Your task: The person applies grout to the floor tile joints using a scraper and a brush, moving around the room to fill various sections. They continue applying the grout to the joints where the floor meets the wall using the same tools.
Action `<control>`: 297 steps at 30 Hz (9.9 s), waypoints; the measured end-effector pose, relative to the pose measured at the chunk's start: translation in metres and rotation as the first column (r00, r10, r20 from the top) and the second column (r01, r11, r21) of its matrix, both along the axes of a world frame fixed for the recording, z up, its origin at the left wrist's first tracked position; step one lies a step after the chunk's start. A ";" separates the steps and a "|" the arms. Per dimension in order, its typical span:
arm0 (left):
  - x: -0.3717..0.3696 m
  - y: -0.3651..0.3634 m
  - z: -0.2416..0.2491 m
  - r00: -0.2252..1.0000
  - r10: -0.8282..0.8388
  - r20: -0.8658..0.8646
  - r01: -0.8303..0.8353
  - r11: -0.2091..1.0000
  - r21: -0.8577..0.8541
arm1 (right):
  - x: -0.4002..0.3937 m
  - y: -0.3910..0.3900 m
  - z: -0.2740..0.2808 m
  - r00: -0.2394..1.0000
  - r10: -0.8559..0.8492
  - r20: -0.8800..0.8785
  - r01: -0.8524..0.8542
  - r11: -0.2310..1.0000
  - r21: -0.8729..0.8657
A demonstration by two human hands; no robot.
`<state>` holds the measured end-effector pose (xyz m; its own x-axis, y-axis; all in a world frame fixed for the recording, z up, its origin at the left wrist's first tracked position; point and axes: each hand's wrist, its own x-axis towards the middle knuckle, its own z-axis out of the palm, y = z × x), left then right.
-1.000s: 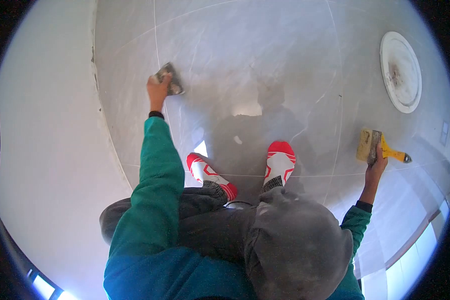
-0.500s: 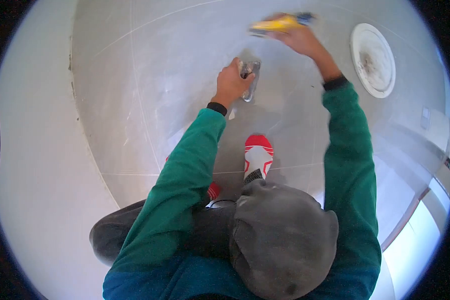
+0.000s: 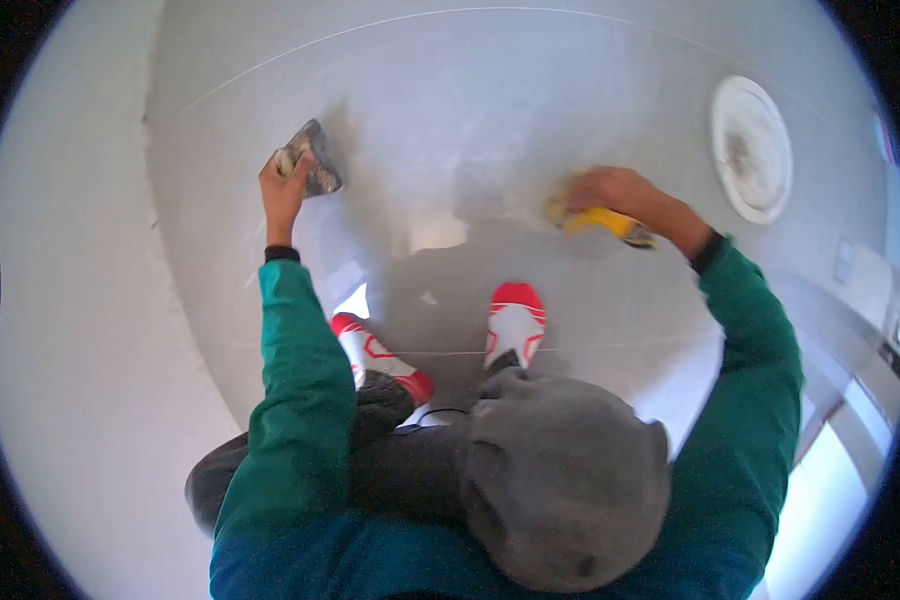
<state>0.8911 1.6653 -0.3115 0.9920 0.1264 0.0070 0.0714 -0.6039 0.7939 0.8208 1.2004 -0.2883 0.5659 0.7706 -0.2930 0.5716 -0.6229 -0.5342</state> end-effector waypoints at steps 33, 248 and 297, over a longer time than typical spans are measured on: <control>-0.038 -0.169 0.003 0.920 -0.381 -0.096 0.361 0.915 -0.179 | -0.110 -0.068 0.002 0.703 -0.673 0.229 0.594 0.733 0.331; -0.128 0.128 0.178 0.975 0.032 -0.218 0.126 0.730 0.672 | -0.104 0.341 -0.071 0.954 -0.165 -0.252 0.293 0.700 0.651; -0.180 0.101 0.001 0.883 0.151 -0.443 -0.414 0.696 -0.587 | 0.281 0.248 0.200 0.914 -0.398 0.078 0.349 0.870 0.349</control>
<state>0.7114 1.7661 -0.3110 0.8256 0.2429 -0.5093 0.4874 0.1478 0.8606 1.1017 1.4479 -0.0880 0.8467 0.5307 0.0390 0.4154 -0.6134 -0.6718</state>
